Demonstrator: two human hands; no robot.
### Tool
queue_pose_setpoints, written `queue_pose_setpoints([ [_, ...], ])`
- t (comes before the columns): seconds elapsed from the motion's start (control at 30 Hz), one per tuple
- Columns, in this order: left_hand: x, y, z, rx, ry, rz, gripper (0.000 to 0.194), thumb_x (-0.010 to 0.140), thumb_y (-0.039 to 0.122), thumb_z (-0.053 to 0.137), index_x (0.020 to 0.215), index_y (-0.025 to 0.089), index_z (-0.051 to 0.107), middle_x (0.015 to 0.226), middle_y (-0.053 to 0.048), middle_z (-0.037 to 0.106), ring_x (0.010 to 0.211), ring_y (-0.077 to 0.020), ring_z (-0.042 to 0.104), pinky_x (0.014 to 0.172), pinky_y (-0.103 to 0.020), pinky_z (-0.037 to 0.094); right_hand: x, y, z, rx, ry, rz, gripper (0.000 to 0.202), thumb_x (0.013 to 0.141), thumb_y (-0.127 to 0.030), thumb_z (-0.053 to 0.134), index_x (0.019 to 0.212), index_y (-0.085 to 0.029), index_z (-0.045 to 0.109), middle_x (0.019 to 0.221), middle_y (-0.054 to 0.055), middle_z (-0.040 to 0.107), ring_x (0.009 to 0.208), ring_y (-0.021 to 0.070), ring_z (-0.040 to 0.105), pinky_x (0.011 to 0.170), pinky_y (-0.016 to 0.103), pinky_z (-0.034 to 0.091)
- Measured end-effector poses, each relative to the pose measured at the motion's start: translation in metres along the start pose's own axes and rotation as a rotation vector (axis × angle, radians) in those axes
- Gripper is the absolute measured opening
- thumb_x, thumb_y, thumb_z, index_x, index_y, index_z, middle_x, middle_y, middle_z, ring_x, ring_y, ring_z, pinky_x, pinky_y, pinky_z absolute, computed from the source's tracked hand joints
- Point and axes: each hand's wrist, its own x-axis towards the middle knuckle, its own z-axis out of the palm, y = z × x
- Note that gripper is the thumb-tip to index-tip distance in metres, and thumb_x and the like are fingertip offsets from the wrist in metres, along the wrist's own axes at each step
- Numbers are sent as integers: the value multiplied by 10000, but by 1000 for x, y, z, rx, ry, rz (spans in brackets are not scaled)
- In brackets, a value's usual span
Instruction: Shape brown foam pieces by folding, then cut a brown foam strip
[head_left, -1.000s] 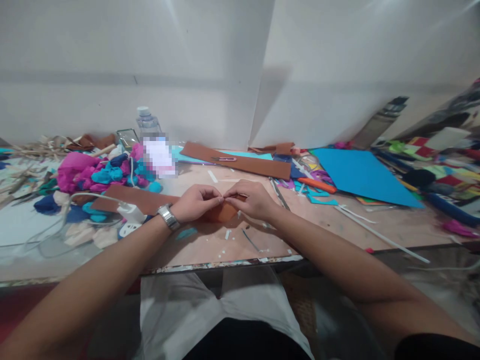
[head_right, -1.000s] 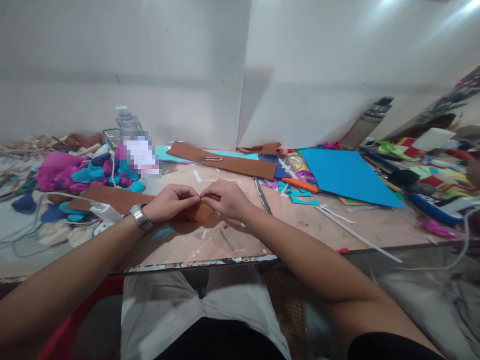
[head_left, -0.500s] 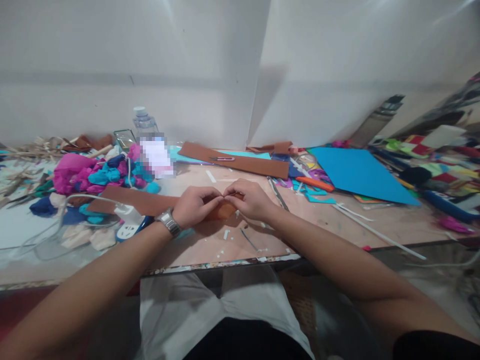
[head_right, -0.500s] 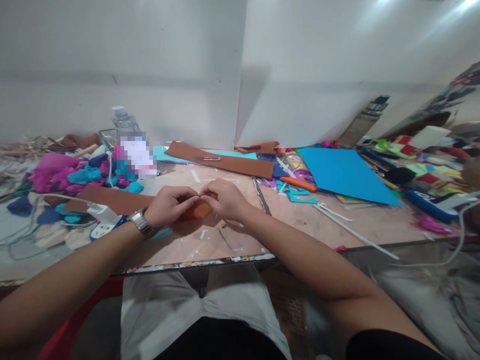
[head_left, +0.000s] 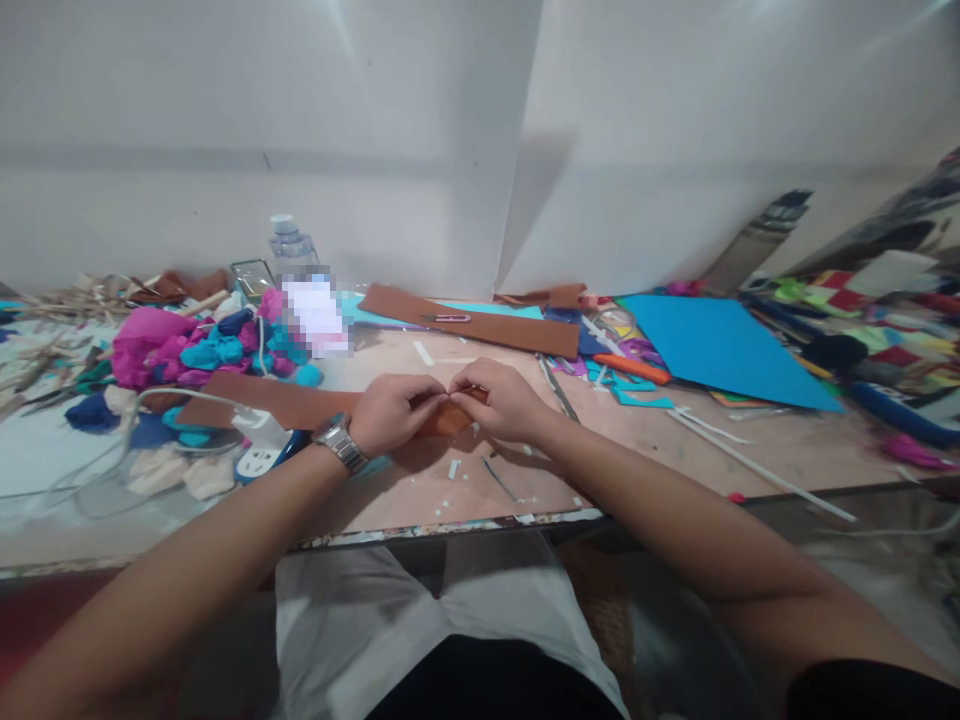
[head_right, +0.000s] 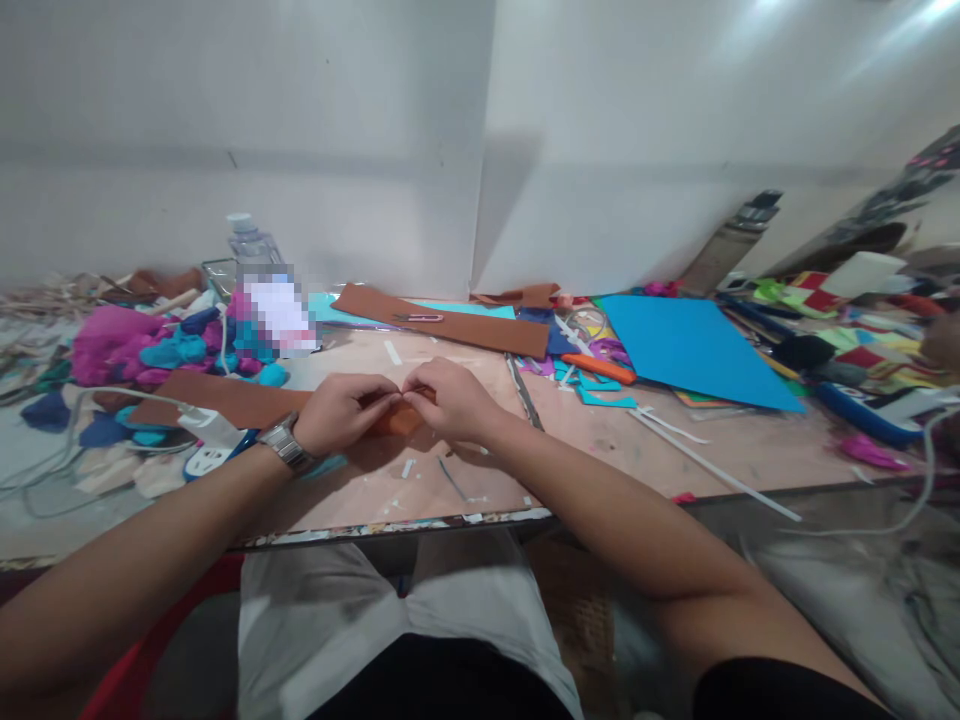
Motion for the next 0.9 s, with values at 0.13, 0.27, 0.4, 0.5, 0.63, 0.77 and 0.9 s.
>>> queue_pose_setpoints([
  [0.13,0,1,2,7,-4,4,311,1010,420,537,970,213,767,888,-33,773,765,-162,652,718,-268,421,0,-1,-1,-4,-37,32,73,885,-180,626,859,-187,694,827,50,700,796,193,589,753,312,427],
  [0.27,0,0,3,27,-8,9,297,1010,415,540,980,225,766,916,-31,782,792,-169,670,734,-271,429,0,-1,-1,-13,-69,71,87,897,-193,616,851,-185,689,843,56,703,818,201,598,760,319,424],
  [0.4,0,-3,3,123,-17,15,306,1022,400,507,990,234,762,918,-33,781,797,-176,673,720,-278,421,0,-1,0,-7,-48,102,69,888,-197,638,858,-188,699,857,53,720,836,201,613,769,317,432],
  [0.5,0,-4,2,227,-33,59,318,1034,386,476,1009,234,754,933,-40,780,820,-185,677,708,-281,412,0,-3,1,-15,-30,103,67,876,-187,641,836,-188,695,864,54,733,851,206,610,792,326,432],
  [0.63,-1,-5,2,304,-44,107,311,1041,364,469,1011,230,748,965,-46,786,849,-188,691,702,-282,404,1,-3,2,53,-79,142,104,857,-160,596,783,-180,667,801,32,701,781,175,592,747,306,418],
  [0.77,-1,-3,3,287,-60,149,302,1046,372,472,1036,243,746,974,-36,787,841,-177,689,691,-280,394,2,3,4,369,-225,339,109,843,-232,583,772,-173,641,708,-17,618,669,132,550,627,258,398],
  [0.9,0,-2,2,271,-58,126,292,1043,375,475,1043,238,733,970,-36,780,844,-179,682,701,-279,399,3,8,2,650,-284,438,229,841,-390,651,823,-162,641,717,-31,609,638,108,533,597,234,408],
])
